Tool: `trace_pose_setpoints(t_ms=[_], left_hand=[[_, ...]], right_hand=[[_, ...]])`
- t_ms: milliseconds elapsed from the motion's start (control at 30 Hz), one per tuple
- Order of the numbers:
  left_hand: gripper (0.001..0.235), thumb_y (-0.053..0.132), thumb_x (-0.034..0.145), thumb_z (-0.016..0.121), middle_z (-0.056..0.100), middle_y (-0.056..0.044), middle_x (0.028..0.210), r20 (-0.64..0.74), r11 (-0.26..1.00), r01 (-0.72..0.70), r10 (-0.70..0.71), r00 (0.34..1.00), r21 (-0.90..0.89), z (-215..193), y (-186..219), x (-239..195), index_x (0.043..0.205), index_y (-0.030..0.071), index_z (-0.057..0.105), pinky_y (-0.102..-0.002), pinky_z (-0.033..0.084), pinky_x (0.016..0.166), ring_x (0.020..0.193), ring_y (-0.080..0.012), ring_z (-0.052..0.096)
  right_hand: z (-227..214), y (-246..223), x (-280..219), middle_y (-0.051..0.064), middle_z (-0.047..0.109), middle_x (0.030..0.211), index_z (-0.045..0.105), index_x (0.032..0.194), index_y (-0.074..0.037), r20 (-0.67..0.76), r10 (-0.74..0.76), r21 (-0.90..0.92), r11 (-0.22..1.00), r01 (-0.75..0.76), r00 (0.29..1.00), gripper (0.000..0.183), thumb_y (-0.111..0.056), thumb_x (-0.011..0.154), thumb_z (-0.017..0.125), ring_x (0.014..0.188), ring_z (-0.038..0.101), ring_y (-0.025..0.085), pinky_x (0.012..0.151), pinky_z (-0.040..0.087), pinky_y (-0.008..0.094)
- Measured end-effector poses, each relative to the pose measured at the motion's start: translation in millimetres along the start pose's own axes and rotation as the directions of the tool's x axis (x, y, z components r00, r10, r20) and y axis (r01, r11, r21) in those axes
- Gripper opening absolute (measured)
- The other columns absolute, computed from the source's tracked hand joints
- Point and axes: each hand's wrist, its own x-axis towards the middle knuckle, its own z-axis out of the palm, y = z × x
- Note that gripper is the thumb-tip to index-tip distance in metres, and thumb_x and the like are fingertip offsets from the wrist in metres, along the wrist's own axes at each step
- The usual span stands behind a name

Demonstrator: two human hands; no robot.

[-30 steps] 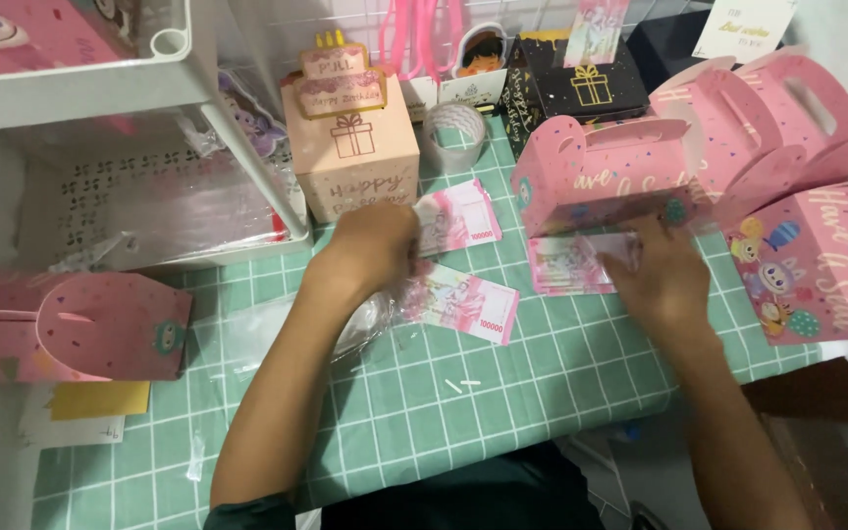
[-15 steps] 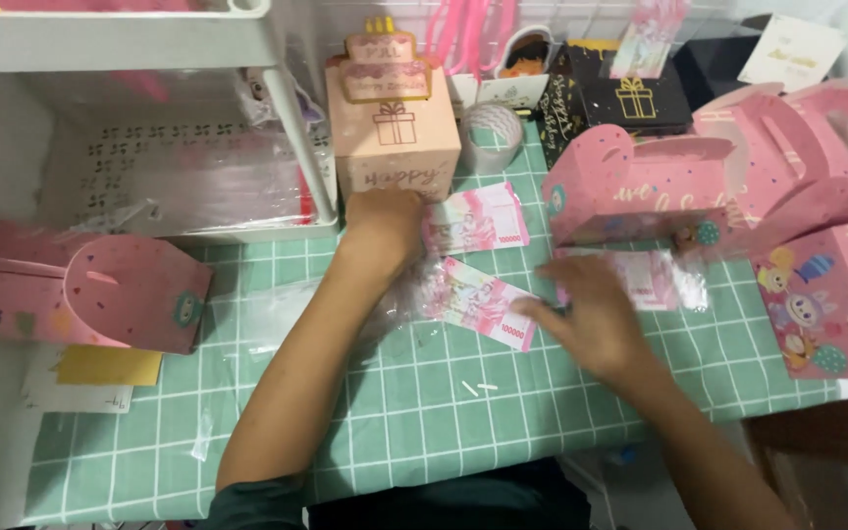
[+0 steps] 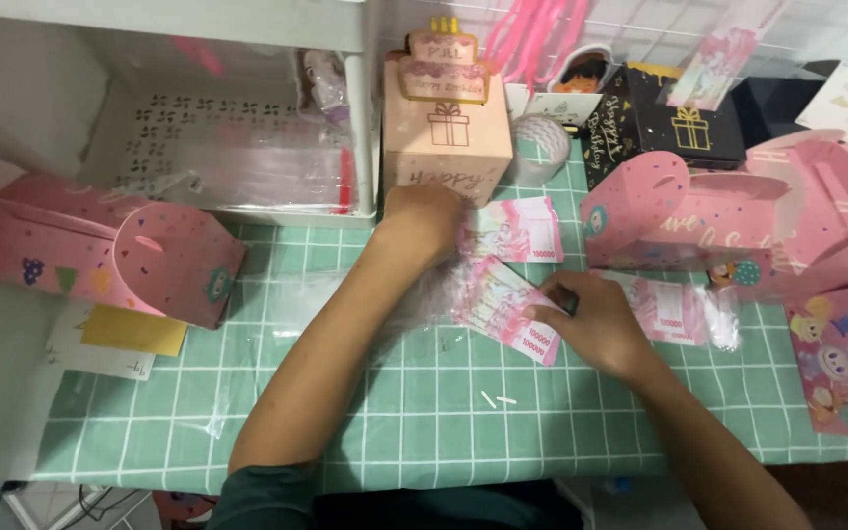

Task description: The person places stacks of pink paper money into small clear plastic bags on a green cutting mat. They seal the bags and arrange them on the table among various pink gift boxes and party supplies.

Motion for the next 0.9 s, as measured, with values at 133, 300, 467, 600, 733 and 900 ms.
trace_pose_setpoints(t_ms=[133, 300, 467, 600, 733, 900], left_hand=[[0.027, 0.005, 0.081, 0.042, 0.064, -0.014, 0.093, 0.099, 0.998, 0.016, -0.009, 0.995, -0.062, -23.3, -0.2, -17.9, 0.096, 0.006, 0.064, -0.05, 0.048, 0.071, 0.092, -0.0317, 0.06], [0.022, 0.006, 0.074, 0.053, 0.064, -0.016, 0.093, 0.169, 0.968, -0.125, 0.163, 0.972, -0.216, -59.8, -7.2, -55.0, 0.092, 0.004, 0.065, -0.044, 0.047, 0.08, 0.095, -0.0332, 0.059], [0.023, 0.006, 0.073, 0.051, 0.066, -0.016, 0.083, 0.253, 0.896, -0.164, 0.285, 0.925, -0.412, -69.3, -16.0, -46.7, 0.093, -0.001, 0.062, -0.037, 0.047, 0.077, 0.084, -0.0284, 0.063], [0.021, 0.015, 0.079, 0.055, 0.067, -0.012, 0.075, 0.319, 0.812, -0.13, 0.364, 0.875, -0.569, -39.8, -32.2, -19.2, 0.094, 0.001, 0.061, -0.029, 0.05, 0.062, 0.064, -0.0186, 0.063], [0.024, 0.011, 0.07, 0.066, 0.067, -0.013, 0.077, 0.32, 0.814, -0.176, 0.404, 0.857, -0.554, -48.3, -24.0, -23.6, 0.094, 0.005, 0.064, -0.029, 0.05, 0.063, 0.067, -0.021, 0.066], [0.03, 0.009, 0.062, 0.074, 0.067, -0.013, 0.08, 0.378, 0.801, -0.115, 0.397, 0.837, -0.588, -39.2, -25.4, -17.9, 0.091, 0.007, 0.066, -0.031, 0.05, 0.068, 0.075, -0.0217, 0.064]], right_hand=[[-6.8, -7.3, -0.6, 0.008, 0.064, 0.075, 0.066, 0.086, -0.014, -0.018, -0.017, -0.032, 0.999, 0.017, 1.0, 0.02, -0.027, 0.072, 0.066, 0.078, 0.062, 0.022, 0.067, 0.049, 0.034], [-20.0, -16.1, 0.2, 0.014, 0.065, 0.068, 0.069, 0.085, -0.006, -0.072, -0.027, 0.112, 0.993, 0.035, 0.997, 0.02, -0.023, 0.075, 0.064, 0.064, 0.061, 0.024, 0.059, 0.047, 0.034], [-4.6, 9.2, 20.0, 0.014, 0.064, 0.066, 0.068, 0.086, -0.006, -0.116, -0.072, 0.196, 0.976, 0.094, 0.991, 0.021, -0.024, 0.075, 0.065, 0.062, 0.06, 0.02, 0.056, 0.047, 0.032], [11.3, 14.4, 19.1, 0.014, 0.06, 0.056, 0.065, 0.076, -0.003, -0.236, -0.092, 0.332, 0.928, 0.169, 0.967, 0.023, -0.024, 0.082, 0.06, 0.053, 0.048, 0.014, 0.053, 0.043, 0.03], [28.4, 19.4, 15.7, 0.008, 0.057, 0.054, 0.062, 0.071, -0.006, -0.369, -0.139, 0.371, 0.884, 0.283, 0.919, 0.015, -0.015, 0.082, 0.06, 0.056, 0.045, 0.01, 0.052, 0.041, 0.027], [35.0, 20.1, 15.6, 0.013, 0.056, 0.061, 0.061, 0.08, -0.005, -0.609, -0.294, 0.189, 0.848, 0.495, 0.737, 0.015, -0.012, 0.071, 0.071, 0.057, 0.057, 0.026, 0.053, 0.045, 0.03]])
